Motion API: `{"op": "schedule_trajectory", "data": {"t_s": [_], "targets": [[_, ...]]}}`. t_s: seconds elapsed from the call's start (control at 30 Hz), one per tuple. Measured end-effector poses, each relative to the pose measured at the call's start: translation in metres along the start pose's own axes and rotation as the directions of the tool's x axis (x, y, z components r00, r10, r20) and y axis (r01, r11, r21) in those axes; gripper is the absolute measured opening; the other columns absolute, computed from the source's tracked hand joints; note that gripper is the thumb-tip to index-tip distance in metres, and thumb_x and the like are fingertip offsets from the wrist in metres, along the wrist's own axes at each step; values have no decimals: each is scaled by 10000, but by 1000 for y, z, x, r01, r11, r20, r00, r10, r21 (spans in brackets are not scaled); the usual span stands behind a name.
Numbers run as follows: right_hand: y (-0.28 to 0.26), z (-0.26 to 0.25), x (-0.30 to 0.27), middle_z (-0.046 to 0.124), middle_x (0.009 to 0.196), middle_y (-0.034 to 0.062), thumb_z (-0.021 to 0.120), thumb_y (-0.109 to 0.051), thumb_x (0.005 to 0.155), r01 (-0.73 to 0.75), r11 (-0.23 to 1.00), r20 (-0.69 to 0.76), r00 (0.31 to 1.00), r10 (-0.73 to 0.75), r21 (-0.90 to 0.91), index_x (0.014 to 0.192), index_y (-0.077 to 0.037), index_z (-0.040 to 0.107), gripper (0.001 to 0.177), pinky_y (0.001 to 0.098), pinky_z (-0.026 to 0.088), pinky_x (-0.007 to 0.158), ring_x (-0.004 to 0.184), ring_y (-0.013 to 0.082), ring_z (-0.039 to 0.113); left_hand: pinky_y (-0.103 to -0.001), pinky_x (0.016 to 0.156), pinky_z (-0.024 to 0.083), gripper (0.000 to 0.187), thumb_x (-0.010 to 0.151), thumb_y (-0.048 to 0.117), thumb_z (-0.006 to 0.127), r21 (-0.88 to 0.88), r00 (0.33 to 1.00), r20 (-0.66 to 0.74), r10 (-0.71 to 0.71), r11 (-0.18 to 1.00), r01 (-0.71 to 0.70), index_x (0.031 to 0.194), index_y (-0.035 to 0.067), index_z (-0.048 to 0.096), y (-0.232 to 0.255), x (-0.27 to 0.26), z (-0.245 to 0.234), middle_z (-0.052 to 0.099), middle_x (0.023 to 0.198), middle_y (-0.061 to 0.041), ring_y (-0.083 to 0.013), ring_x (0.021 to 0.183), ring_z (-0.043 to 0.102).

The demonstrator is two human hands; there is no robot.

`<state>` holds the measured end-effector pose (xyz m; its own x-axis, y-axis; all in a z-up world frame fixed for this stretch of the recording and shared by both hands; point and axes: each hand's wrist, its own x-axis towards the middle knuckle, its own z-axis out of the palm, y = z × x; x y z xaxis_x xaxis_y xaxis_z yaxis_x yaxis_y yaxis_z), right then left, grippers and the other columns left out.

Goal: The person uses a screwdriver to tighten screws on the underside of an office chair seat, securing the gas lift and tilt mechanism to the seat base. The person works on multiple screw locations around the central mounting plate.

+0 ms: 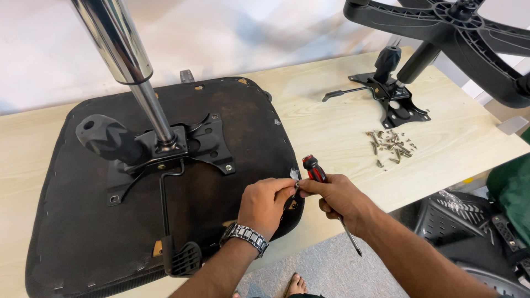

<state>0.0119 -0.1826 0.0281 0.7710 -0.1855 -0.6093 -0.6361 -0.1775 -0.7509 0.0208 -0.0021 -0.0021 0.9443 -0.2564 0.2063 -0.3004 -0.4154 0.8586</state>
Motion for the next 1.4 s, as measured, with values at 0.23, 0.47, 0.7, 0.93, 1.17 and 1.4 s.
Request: {"op": "schedule_trajectory", "data": {"t_s": [0.23, 0.47, 0.7, 0.93, 1.17, 1.4], "targets": [[8, 4, -4, 376, 496, -15, 754, -348, 878, -6, 994, 24, 1000, 8, -106, 857, -18, 760, 331, 294, 216, 447, 433, 117, 287, -413, 728, 558, 165, 869, 276, 733, 127, 993, 100, -63, 991, 50, 995, 189, 794, 2, -9, -4, 756, 862, -100, -301, 798, 719], [10, 7, -9, 431, 515, -4, 741, -355, 904, 0, 982, -33, 999, -6, -188, 867, -16, 772, 343, 286, 255, 452, 449, 119, 326, -376, 792, 536, 199, 849, 293, 753, 206, 984, 140, -113, 975, 83, 1037, 242, 793, 5, -11, -4, 763, 853, -6, -213, 842, 666], [17, 10, -14, 432, 543, -13, 747, -358, 896, 75, 973, -33, 996, -84, -219, 868, -14, 789, 347, 294, 273, 449, 474, 109, 339, -351, 785, 522, 168, 828, 286, 782, 208, 985, 135, -112, 975, 82, 979, 211, 773, 4, -13, 1, 787, 841, 69, -165, 823, 664], [23, 9, -7, 442, 566, -3, 750, -374, 904, 65, 977, -15, 997, -69, -205, 887, 21, 745, 396, 291, 291, 463, 498, 120, 351, -354, 791, 501, 166, 818, 265, 796, 194, 995, 99, 19, 980, -38, 960, 181, 772, -1, -15, 2, 788, 839, 62, -166, 808, 665], [7, -16, -19, 632, 999, 115, 567, -243, 967, 287, 954, 17, 957, -290, 89, 1290, -56, 600, 374, 300, 511, 723, 815, 179, 595, -352, 800, 497, 143, 818, 271, 794, 219, 994, 105, 6, 975, -29, 940, 195, 797, 4, -15, -1, 781, 847, 51, -157, 819, 663], [-22, -24, -61, 693, 1293, 182, 526, -149, 957, 599, 795, -179, 796, -578, 96, 1284, -48, 484, 346, 420, 553, 972, 1146, 291, 721, -329, 833, 483, 153, 845, 293, 768, 201, 988, 147, -48, 979, 18, 958, 203, 818, 5, -15, -5, 797, 905, 57, -142, 850, 652]]}}
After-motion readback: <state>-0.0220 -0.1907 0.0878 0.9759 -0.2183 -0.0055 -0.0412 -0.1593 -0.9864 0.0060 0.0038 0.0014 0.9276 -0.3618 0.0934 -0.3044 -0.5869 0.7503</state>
